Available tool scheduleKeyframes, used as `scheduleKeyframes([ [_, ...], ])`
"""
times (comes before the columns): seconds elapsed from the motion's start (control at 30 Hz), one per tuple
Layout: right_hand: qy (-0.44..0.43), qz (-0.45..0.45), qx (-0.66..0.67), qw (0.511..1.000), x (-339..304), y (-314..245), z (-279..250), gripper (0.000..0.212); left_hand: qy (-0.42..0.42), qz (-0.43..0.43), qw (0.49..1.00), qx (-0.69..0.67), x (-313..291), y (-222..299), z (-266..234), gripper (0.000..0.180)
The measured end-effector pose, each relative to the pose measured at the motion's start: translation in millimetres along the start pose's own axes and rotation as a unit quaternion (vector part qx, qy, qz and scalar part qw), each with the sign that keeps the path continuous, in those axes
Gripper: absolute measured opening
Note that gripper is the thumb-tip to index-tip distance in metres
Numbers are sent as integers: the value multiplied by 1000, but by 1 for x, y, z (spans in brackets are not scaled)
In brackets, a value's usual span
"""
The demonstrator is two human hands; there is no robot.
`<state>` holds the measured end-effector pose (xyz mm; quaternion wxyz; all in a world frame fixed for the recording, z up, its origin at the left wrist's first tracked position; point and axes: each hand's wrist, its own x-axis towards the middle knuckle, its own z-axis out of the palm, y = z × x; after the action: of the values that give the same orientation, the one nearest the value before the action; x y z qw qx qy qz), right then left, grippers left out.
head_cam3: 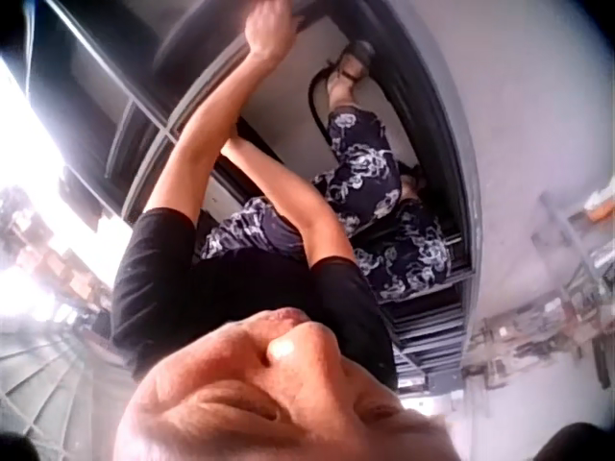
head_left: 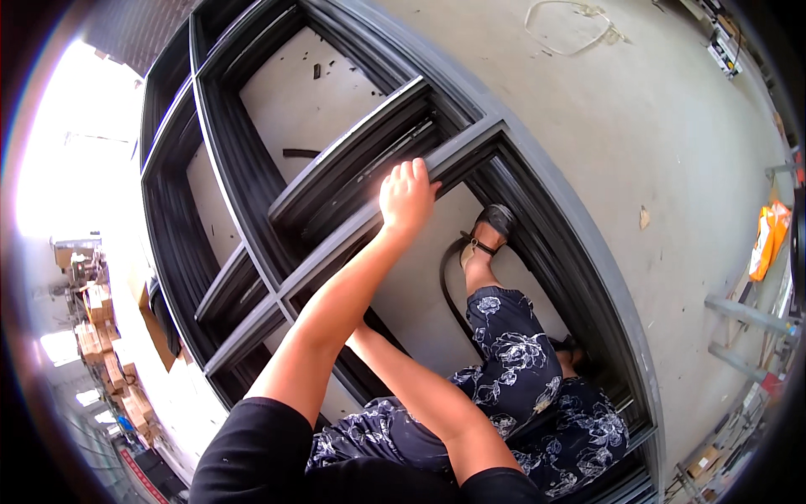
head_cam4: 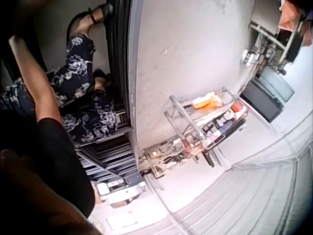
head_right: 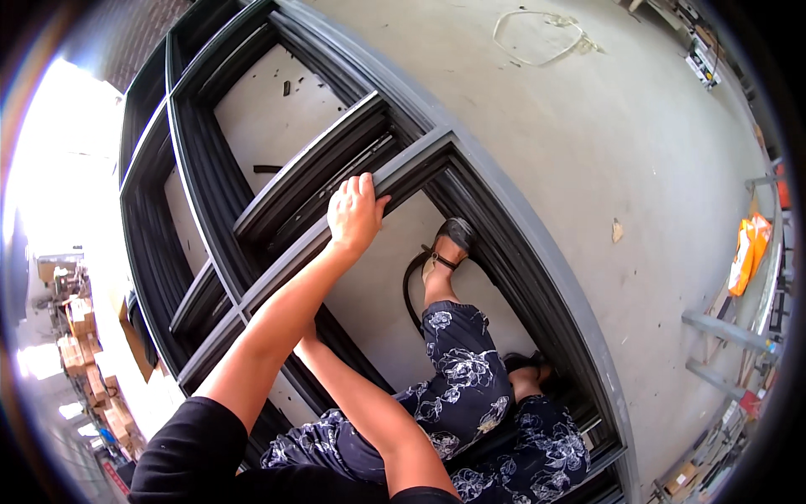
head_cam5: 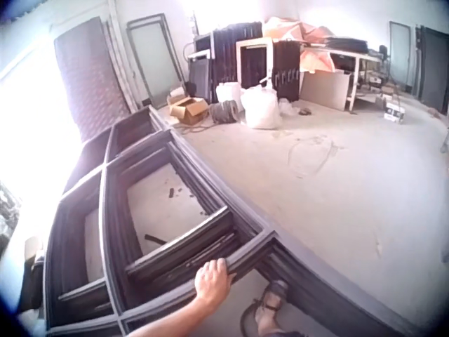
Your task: The person pushes a black rubber seal into the grooves of several metal frames by hand and trims the seal using scissors.
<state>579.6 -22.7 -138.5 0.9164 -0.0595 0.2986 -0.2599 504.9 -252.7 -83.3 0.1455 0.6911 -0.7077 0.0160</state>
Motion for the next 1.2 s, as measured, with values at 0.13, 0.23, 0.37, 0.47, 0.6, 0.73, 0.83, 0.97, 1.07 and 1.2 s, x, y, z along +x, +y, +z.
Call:
scheduleKeyframes([
  [0.13,13,2,-26,1000,-5,-4,5,48,5,-14,1000,-20,6,7,-3,47],
  [0.23,19,9,-36,999,-13,-1,6,48,8,-23,1000,-5,-6,1,-14,52],
  [0.37,19,27,-40,999,-21,2,6,48,28,-31,999,12,-16,-12,-6,53],
  [0.47,23,32,-37,999,-25,1,10,48,24,-34,999,8,-19,-11,-8,53],
  [0.6,35,29,-48,998,-22,-6,13,48,-4,-24,999,24,-34,-28,-17,55],
  [0.73,61,86,-68,992,-14,2,4,42,-44,-41,998,17,-38,-35,-13,55],
  [0.83,63,29,-66,995,-19,11,14,40,-59,-57,996,20,-42,-40,-23,56],
  [0.97,56,-131,-328,934,25,39,-30,37,-33,-26,999,11,-43,-27,-31,58],
  [1.07,18,50,-258,965,-13,-5,18,35,-44,-44,998,30,-60,-60,-28,54],
  [1.2,105,75,-266,955,-6,6,17,35,-75,-40,996,0,-58,-55,-43,49],
])
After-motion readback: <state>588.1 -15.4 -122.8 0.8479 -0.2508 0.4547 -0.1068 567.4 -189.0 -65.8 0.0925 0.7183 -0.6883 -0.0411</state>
